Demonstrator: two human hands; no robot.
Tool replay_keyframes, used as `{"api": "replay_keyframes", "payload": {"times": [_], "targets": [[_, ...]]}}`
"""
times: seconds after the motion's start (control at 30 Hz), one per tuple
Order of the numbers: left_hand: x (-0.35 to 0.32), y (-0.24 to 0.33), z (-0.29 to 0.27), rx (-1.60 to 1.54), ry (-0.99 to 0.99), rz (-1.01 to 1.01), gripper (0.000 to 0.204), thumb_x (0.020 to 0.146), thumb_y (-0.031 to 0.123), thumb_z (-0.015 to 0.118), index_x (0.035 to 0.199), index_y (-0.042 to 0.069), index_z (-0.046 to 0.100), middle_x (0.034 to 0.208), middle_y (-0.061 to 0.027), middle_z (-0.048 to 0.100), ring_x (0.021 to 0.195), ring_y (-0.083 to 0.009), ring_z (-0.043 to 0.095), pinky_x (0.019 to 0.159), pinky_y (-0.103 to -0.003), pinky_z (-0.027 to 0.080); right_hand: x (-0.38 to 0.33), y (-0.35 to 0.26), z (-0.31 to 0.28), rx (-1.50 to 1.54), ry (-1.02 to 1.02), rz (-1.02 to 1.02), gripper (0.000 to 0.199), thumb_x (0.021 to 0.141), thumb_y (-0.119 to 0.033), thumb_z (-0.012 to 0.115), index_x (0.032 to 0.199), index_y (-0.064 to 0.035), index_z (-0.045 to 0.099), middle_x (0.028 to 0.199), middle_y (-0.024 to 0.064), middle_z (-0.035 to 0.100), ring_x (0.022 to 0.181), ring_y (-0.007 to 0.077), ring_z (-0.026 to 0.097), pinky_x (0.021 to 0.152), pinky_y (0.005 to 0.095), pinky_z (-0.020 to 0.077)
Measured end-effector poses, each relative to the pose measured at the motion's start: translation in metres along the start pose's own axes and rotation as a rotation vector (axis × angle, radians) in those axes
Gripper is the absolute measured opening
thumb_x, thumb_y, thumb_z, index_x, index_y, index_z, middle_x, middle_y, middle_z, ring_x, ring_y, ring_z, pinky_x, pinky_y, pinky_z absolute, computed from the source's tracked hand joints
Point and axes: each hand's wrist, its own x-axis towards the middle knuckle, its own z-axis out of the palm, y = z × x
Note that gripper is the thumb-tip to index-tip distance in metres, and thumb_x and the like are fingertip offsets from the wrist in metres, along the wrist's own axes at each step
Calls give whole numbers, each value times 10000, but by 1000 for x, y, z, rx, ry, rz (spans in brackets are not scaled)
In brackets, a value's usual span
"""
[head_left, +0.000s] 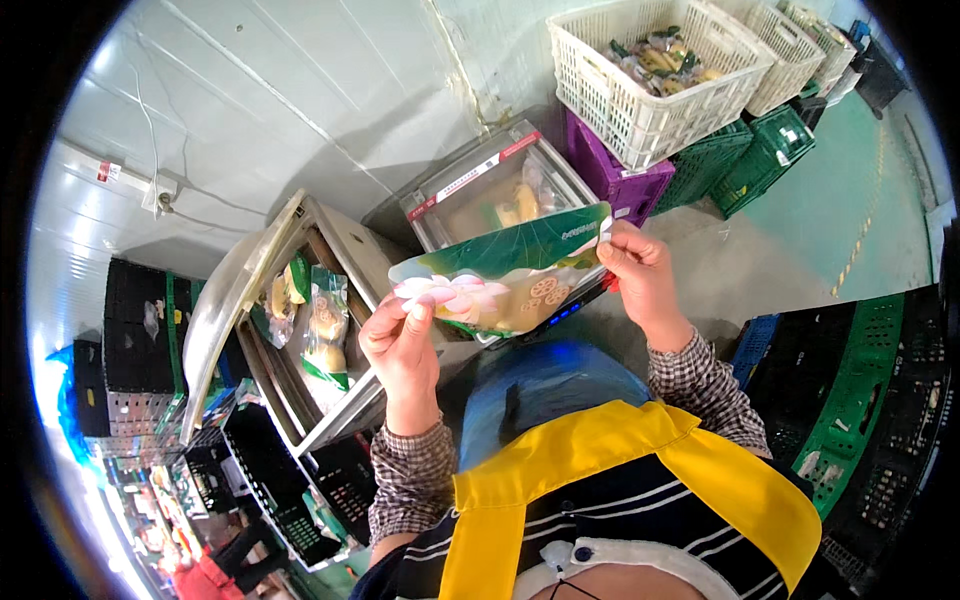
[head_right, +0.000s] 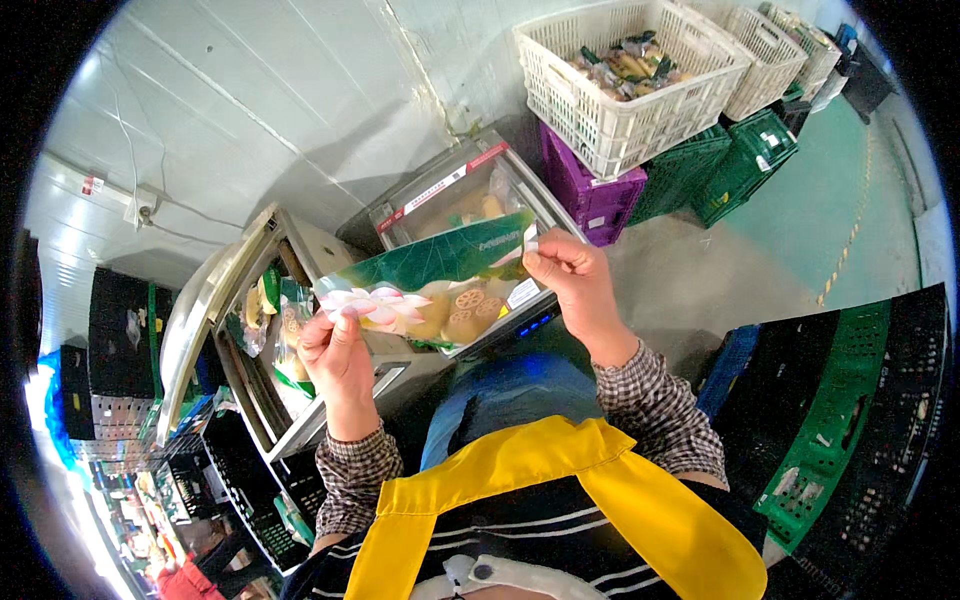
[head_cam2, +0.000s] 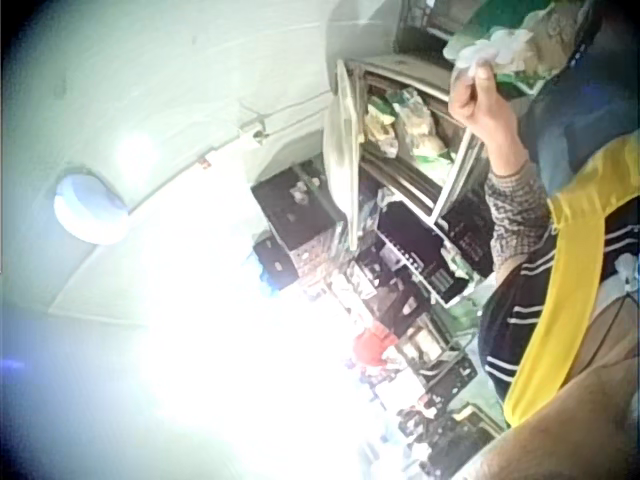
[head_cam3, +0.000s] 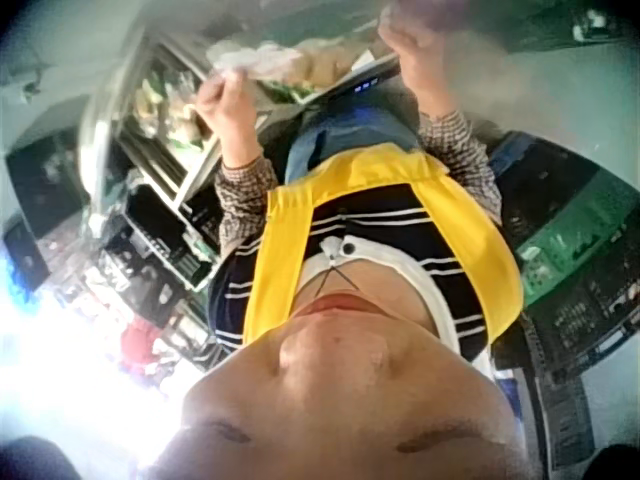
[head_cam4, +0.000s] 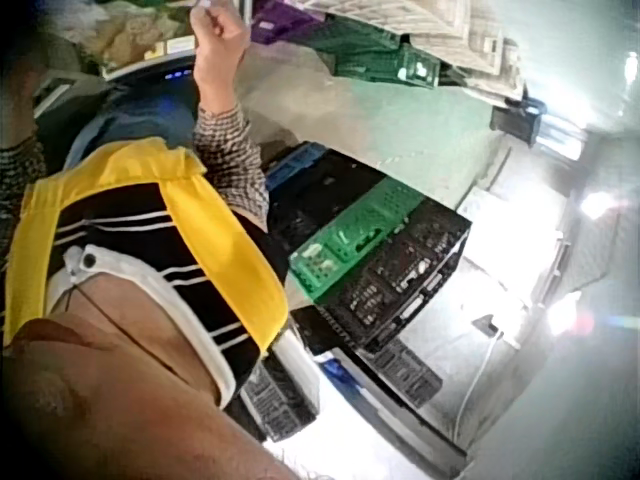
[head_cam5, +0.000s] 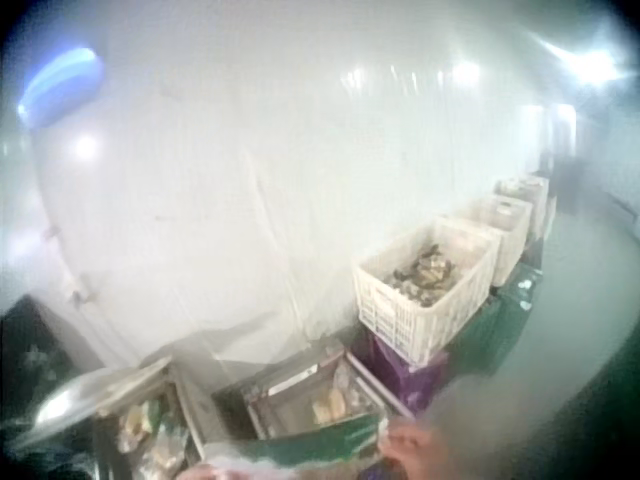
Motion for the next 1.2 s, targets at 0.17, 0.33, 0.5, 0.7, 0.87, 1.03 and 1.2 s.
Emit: {"api": "replay_keyframes", "payload": {"times": [0.17, 0.33, 0.5, 0.7, 0.87, 1.03, 1.2], "targets": [[6, -4, 25, 32, 45, -60, 101, 814, 49, 602, 852, -34, 645, 868, -119, 642, 847, -207, 581, 830, -341, 424, 17, 11, -13, 101, 65, 106, 110, 818, -83, 618, 818, 27, 610, 720, -41, 513, 653, 22, 416, 571, 189, 322], [19, -1, 30, 92, 48, -46, 75, 809, 12, 593, 820, -48, 636, 839, -123, 637, 819, -181, 587, 763, -301, 455, 26, 17, -17, 98, -16, 241, 102, 852, -79, 570, 881, 14, 601, 783, -1, 585, 711, 55, 527, 647, 204, 423], [16, -3, 6, 444, -13, 52, 75, 784, -10, 578, 795, -59, 633, 832, -133, 636, 783, -190, 589, 758, -305, 452, 27, 42, -22, -46, 8, 283, 158, 875, -133, 551, 875, 18, 599, 761, 8, 584, 730, 67, 538, 640, 206, 424], [21, -14, -24, 495, -7, 64, 84, 730, 35, 672, 771, -37, 656, 796, -115, 654, 848, -231, 617, 870, -409, 426, 4, 97, -56, -649, -85, 552, 188, 831, -134, 595, 962, 1, 609, 819, 70, 599, 730, 118, 557, 657, 242, 445], [22, -15, -37, 491, -141, 151, 128, 714, 81, 689, 785, -22, 662, 814, -124, 659, 886, -276, 617, 927, -480, 372, 39, 3, 24, -786, -247, -326, 258, 771, -24, 598, 1028, -20, 579, 948, 117, 580, 862, 223, 560, 740, 281, 454], [19, 5, -23, 590, -123, 208, 154, 685, 135, 716, 738, -3, 671, 779, -117, 662, 867, -274, 622, 906, -499, 373, 66, -37, 51, -671, -787, -413, 232, 752, -75, 589, 982, -41, 582, 880, 122, 597, 810, 300, 573, 689, 381, 464], [-1, -1, 20, 505, -27, 167, 177, 656, 156, 729, 702, 3, 651, 766, -128, 662, 854, -312, 625, 900, -514, 369, 95, -54, 26, -687, -1569, -16, 125, 786, -48, 488, 881, 9, 547, 779, 165, 570, 694, 334, 575, 610, 416, 461]]}}
